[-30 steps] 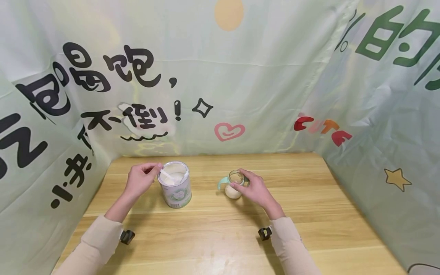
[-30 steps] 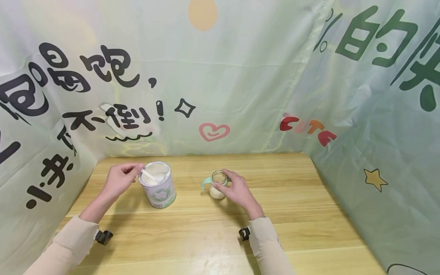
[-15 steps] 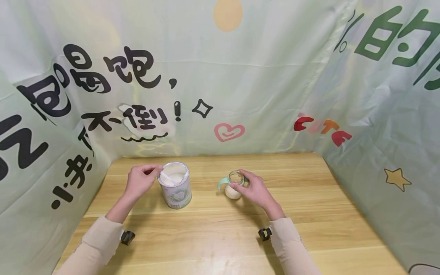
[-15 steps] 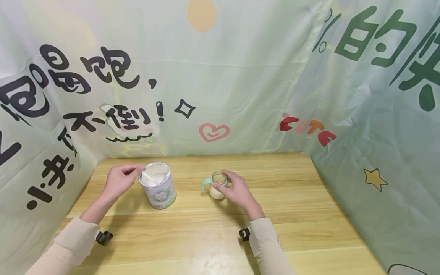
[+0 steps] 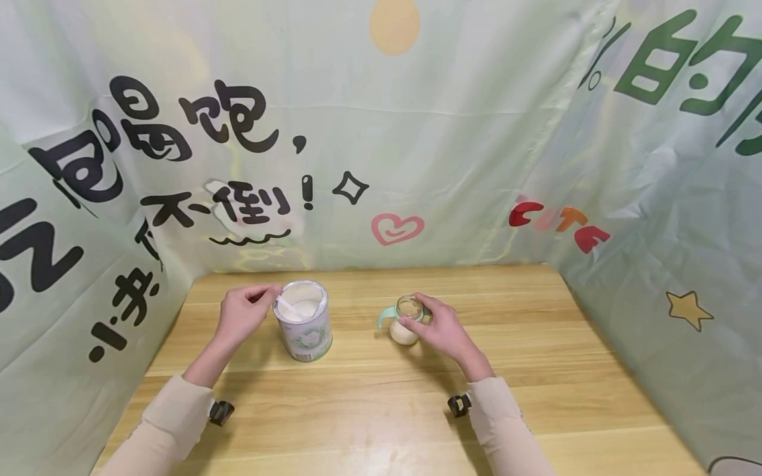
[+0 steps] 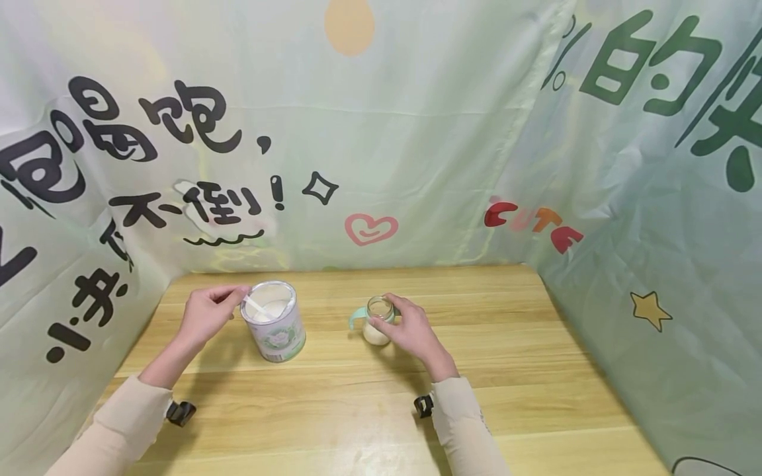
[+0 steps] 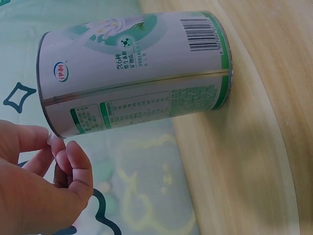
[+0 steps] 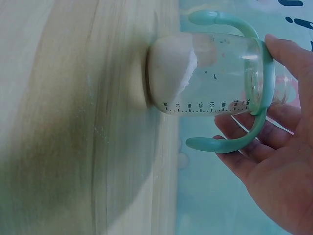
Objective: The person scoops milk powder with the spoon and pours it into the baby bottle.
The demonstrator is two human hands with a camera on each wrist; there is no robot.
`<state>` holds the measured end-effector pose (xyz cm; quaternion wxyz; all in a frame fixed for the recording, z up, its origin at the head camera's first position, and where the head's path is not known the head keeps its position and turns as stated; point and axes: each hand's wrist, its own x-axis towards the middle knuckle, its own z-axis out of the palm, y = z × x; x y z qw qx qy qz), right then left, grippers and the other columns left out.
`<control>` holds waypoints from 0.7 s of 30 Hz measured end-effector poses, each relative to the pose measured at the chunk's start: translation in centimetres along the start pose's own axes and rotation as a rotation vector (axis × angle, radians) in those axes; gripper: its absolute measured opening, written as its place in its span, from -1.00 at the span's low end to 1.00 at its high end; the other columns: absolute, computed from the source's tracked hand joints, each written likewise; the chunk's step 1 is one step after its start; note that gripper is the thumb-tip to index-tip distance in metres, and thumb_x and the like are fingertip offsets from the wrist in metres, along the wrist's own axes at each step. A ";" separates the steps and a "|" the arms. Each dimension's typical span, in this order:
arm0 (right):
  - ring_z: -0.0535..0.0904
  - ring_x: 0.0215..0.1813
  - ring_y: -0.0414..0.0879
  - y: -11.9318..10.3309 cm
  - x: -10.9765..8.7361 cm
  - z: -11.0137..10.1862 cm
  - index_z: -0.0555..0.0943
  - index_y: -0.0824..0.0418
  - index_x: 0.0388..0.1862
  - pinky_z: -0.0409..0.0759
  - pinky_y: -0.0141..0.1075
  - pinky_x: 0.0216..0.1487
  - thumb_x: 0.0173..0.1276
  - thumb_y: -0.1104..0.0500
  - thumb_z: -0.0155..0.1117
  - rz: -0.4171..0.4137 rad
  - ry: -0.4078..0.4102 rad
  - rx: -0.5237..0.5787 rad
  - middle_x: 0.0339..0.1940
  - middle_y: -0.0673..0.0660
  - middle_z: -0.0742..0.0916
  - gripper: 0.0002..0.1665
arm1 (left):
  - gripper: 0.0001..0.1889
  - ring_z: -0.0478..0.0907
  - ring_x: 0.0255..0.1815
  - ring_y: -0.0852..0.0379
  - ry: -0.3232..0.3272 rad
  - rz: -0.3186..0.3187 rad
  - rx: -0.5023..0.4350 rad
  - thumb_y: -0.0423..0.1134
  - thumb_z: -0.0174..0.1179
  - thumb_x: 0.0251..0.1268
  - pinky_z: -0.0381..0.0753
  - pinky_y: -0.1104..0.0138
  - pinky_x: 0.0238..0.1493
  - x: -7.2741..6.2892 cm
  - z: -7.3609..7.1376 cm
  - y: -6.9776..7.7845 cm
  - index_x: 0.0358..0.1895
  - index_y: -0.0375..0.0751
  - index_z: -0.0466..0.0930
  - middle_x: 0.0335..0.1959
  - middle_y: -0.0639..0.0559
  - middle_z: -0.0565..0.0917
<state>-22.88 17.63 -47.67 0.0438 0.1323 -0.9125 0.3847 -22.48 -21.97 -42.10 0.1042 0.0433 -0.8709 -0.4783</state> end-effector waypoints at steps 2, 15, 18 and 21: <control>0.50 0.51 0.27 0.0 0.1 0.0 0.49 0.29 0.50 0.42 0.17 0.55 0.38 -0.15 0.50 0.000 -0.001 0.001 0.43 0.31 0.64 -0.13 | -0.62 0.51 -0.45 0.41 0.003 -0.006 -0.010 -0.01 0.33 0.48 0.53 0.48 -0.41 0.0 -0.1 0.0 0.09 -0.23 0.81 -0.34 0.03 0.80; 0.55 0.44 0.28 -0.5 0.6 -0.5 0.42 0.24 0.56 0.50 0.20 0.47 0.37 -0.20 0.49 0.012 -0.022 0.006 0.44 0.33 0.62 -0.06 | -0.58 0.59 -0.27 0.29 0.045 0.058 0.040 0.03 0.26 0.54 0.51 0.56 -0.24 0.3 0.0 0.2 0.17 -0.21 0.78 -0.18 -0.14 0.82; 0.60 0.34 0.26 -0.7 1.0 -0.8 0.42 0.27 0.56 0.57 0.19 0.38 0.40 -0.16 0.48 -0.018 -0.003 0.015 0.39 0.33 0.64 -0.08 | -0.58 0.66 -0.13 0.12 0.075 0.151 0.080 0.02 0.20 0.58 0.54 0.48 -0.13 0.9 0.1 0.7 0.21 -0.21 0.75 -0.08 -0.17 0.82; 0.58 0.39 0.26 -1.2 1.6 -1.2 0.44 0.26 0.54 0.54 0.22 0.41 0.43 -0.15 0.45 -0.042 0.012 0.006 0.44 0.31 0.61 -0.14 | -0.59 0.71 -0.02 -0.11 0.091 0.257 0.114 -0.04 0.17 0.62 0.64 0.21 -0.01 1.6 0.3 1.6 0.27 -0.24 0.70 0.01 -0.24 0.80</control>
